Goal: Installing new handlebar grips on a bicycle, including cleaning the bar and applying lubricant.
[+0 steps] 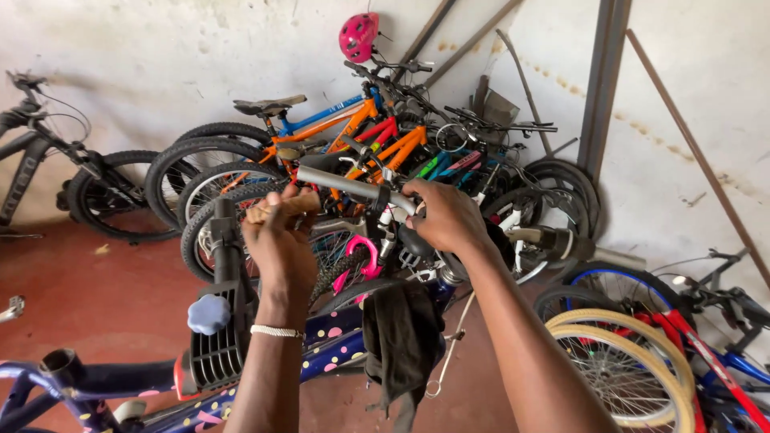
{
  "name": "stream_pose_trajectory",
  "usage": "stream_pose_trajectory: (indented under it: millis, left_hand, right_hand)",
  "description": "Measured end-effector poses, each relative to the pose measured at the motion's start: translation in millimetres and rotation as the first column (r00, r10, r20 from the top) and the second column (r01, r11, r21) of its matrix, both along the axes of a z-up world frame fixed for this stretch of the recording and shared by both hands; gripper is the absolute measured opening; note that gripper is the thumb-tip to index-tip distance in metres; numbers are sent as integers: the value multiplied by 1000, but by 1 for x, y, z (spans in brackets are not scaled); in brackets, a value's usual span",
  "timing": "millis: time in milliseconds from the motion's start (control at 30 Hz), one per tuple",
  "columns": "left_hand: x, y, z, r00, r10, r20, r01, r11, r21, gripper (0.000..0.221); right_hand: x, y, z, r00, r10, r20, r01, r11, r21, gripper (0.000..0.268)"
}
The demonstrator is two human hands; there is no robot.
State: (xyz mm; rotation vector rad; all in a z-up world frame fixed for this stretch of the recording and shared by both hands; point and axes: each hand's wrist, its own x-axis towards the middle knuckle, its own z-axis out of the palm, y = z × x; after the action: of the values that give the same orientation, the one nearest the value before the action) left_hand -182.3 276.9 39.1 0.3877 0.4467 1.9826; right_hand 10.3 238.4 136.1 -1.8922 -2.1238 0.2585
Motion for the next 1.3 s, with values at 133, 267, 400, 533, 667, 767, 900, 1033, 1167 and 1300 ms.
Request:
stream_pose_trajectory:
  millis: [133, 267, 400, 533, 667, 767, 900, 1033, 1167, 1300]
  left_hand:
    - [-20, 11, -2, 995, 22, 96, -24, 1000, 18, 35]
    - [-22, 10, 12, 983, 1, 185, -2, 1000, 3, 35]
    - [-22, 20, 8, 985, -3, 172, 4, 1000, -10, 34]
    - [-17, 21, 22, 995, 5, 97, -13, 997, 77, 28]
    - [-23, 28, 25, 997, 11, -74, 1, 987, 158, 26]
    - [-24, 27, 40, 971, 25, -239, 37, 967, 253, 25]
    - [-21, 21, 49, 926, 76, -370, 53, 944, 326, 22]
    - [-9, 18, 43, 942, 57, -332, 59, 943, 328, 23]
    - [3, 20, 34, 940, -9, -341, 117, 947, 298, 24]
    - [17, 17, 34, 936, -66, -346, 159, 956, 246, 27]
  right_hand:
    - [-3, -5, 4, 999, -49, 7, 50, 997, -55, 44]
    - [-7, -6, 7, 1000, -24, -1, 24, 999, -44, 43]
    - [-4, -6, 5, 999, -30, -41, 28, 999, -39, 43]
    - [-5, -2, 5, 998, -26, -53, 25, 999, -21, 45]
    - [-10, -10, 8, 999, -21, -36, 19, 997, -74, 44]
    - [-13, -14, 14, 997, 8, -78, -12, 999, -53, 42]
    - [-7, 1, 6, 998, 8, -59, -10, 1000, -24, 38]
    - [-6, 10, 1, 999, -19, -46, 18, 1000, -21, 38]
    - [-3, 15, -11, 999, -36, -27, 35, 999, -17, 36]
    - [-1, 17, -12, 997, -73, -1, 73, 997, -39, 34]
